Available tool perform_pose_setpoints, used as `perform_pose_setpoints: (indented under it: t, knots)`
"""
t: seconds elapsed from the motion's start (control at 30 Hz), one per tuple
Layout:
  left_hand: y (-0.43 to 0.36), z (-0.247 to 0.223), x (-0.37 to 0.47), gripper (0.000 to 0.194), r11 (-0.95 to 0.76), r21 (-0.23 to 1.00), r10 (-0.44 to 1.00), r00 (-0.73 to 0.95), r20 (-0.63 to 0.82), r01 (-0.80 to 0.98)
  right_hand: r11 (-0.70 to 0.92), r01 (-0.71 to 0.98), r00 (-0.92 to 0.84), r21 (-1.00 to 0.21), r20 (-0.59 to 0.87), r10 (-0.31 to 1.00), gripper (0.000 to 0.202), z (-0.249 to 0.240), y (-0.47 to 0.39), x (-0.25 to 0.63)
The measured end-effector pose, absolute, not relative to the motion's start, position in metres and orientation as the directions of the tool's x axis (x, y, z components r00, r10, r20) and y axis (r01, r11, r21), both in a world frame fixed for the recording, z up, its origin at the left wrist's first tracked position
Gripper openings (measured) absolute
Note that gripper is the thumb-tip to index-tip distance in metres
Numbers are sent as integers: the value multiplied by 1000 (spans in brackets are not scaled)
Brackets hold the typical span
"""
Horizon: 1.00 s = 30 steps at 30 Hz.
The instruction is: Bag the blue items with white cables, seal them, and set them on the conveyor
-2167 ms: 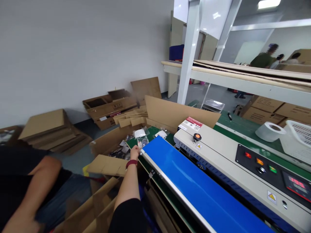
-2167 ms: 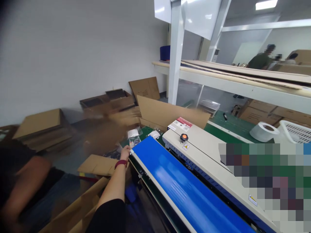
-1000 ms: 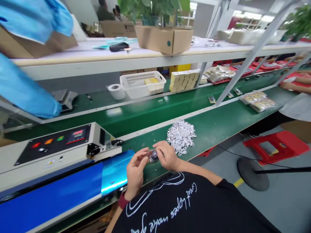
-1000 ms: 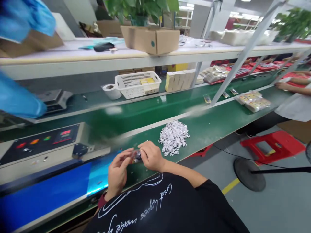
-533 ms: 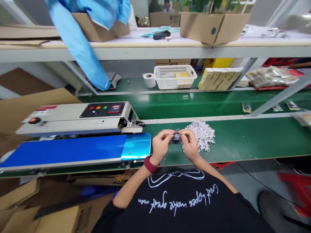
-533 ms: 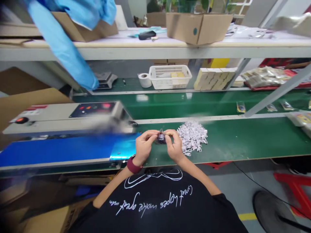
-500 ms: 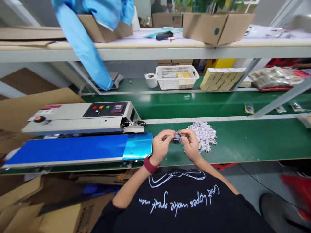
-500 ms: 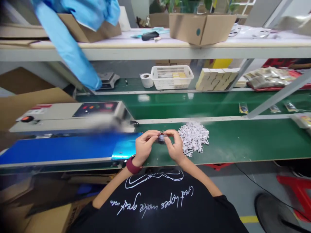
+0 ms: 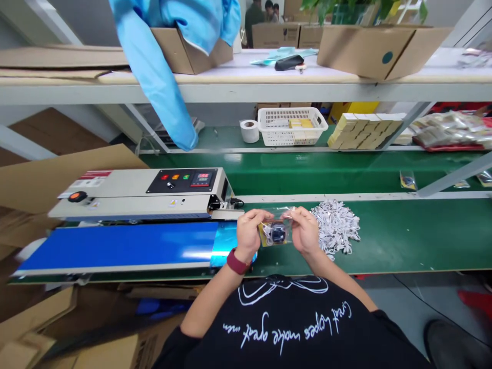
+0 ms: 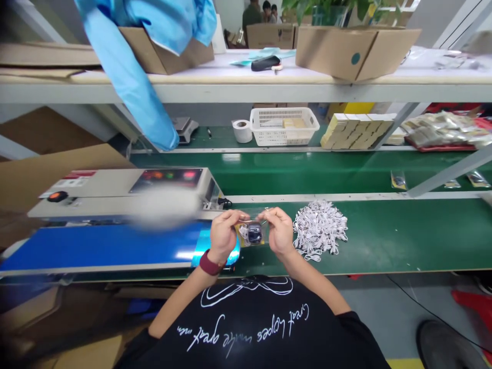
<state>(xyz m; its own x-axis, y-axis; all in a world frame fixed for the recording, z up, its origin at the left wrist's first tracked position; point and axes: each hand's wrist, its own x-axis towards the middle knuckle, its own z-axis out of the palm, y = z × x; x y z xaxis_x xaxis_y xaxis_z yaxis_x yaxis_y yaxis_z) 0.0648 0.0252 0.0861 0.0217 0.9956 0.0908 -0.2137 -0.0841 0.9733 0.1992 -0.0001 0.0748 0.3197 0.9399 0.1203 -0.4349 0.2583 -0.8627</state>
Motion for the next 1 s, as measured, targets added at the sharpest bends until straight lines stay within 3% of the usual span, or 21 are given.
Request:
perform_pose_setpoints:
  t: [0.13, 0.3, 0.43, 0.57, 0.8, 1.0]
  knots:
    - [26, 82, 42, 27, -329, 933, 937, -76, 342, 143, 250, -266, 308, -931, 164, 937, 20, 67, 7, 187]
    - [23, 85, 17, 34, -333, 934, 943, 73, 326, 127, 130, -181, 143, -975, 105, 984, 18, 62, 8, 171]
    - [19, 84, 7, 32, -131, 985, 986, 88, 141, -112, 87, -376, 142, -922, 36, 989, 19, 72, 3, 151]
    - [18, 71, -5, 35, 204, 881, 978, 125, -166, -427, -58, -635, 137, -770, -185, 973, 19, 76, 5, 134]
    - [-7, 34, -38, 50, 422, 817, 885, 372, -279, -392, -115, -696, 123, -709, -276, 953, 26, 64, 12, 115]
    - [-8, 18, -49, 42, 466, 817, 883, 243, -402, -340, -208, -699, 165, -684, -437, 884, 30, 32, 23, 96]
